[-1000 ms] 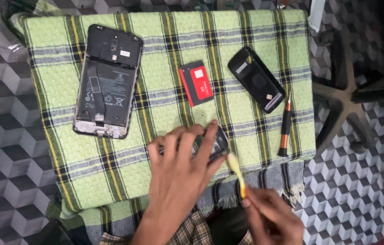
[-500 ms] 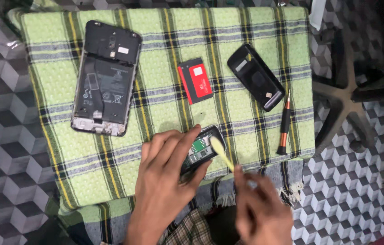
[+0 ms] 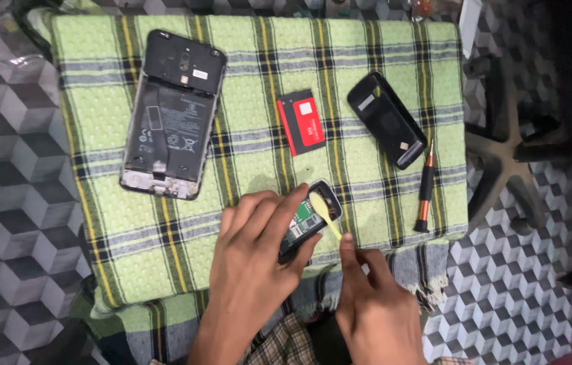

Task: The person uses a yellow toothbrush to scrub the exposed circuit board and internal components of a disassembled mobile phone. The person holds the phone in one hand and brushes the board with the other, rotating the device to access different areas.

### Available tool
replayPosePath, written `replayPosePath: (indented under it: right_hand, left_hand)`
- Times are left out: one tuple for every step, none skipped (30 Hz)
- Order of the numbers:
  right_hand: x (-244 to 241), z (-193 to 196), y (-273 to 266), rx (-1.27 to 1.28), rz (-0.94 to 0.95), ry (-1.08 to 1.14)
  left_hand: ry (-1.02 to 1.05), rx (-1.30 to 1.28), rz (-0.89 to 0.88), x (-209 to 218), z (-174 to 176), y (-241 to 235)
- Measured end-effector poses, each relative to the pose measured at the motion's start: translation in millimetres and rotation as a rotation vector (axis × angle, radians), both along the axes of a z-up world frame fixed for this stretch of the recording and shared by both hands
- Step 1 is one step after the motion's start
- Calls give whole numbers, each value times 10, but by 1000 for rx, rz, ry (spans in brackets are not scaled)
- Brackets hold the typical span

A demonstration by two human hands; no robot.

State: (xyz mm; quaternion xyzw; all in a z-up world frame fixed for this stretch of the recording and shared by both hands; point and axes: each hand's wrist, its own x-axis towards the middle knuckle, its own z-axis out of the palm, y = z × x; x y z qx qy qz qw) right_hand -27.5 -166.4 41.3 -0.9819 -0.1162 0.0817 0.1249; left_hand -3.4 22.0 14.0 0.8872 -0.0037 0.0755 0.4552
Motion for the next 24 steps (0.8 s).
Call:
replayPosePath:
  right_hand:
    - [4,-2,1,4,10,46]
    - [-2,5,-1,4,26,102]
    - [-10,21,-20,4,41,158]
    - [-15,39,-46,39,26,180]
    - [-17,57,-73,74,10,203]
    - [-30,102,-116,103,-11,230]
    - [-22,137,-143,114,61,174]
    - [33,154,-143,129,133,111]
    - [114,175,-129,142,205,48]
    - [221,204,-108,114,139,-17]
    - [343,242,-88,85,73,-81]
    - [452,280,-66,62,20,-135]
    - [543,315,-47,74,82,-168]
    - [614,350,-41,80,135,-210]
    - [661,367,-32,85,188,-251]
    - [692,377,-35,72,214,-235]
    - [716,376,-46,59,240,-219]
    - [722,357,-53,50,268,-197]
    - [725,334,-64,40,240,-194]
    - [733,305,-69,33,210,-191]
    - [740,280,-74,25,180,-188]
    - [757,272,-89,33,163,-189]
    - [773,277,-110,41,147,-190]
    - [790,294,-130,46,129,-201]
  left_hand:
    - [-22,-1,8,4,2,1]
    - [-34,-5,21,7,10,-9]
    - [-46,-8,34,8,18,-7]
    - [-34,-8,29,18,19,0]
    - [-22,-8,24,25,19,2]
    - [-5,-14,14,10,18,-13]
    - [2,-10,13,-3,15,-26]
    - [2,-2,12,4,9,-21]
    - [3,6,11,14,6,-21]
    - [-2,-3,9,22,8,-17]
    - [-7,-13,8,29,9,-11]
    - [-1,-17,20,5,20,-5]
    - [-2,-20,26,-11,25,8]
    - [-10,-30,21,-2,21,11]
    - [-18,-39,17,5,23,9]
    - [-11,-34,16,28,26,-1]
    - [-5,-28,15,45,29,-9]
    - [8,-18,17,41,33,-14]
    - [5,-17,19,37,29,-23]
    - [4,-14,20,31,23,-20]
    - [2,-10,21,24,12,-13]
    - [-5,-10,27,8,1,-13]
    - [-11,-11,32,-4,-9,-12]
    - [-28,-12,35,12,-25,-10]
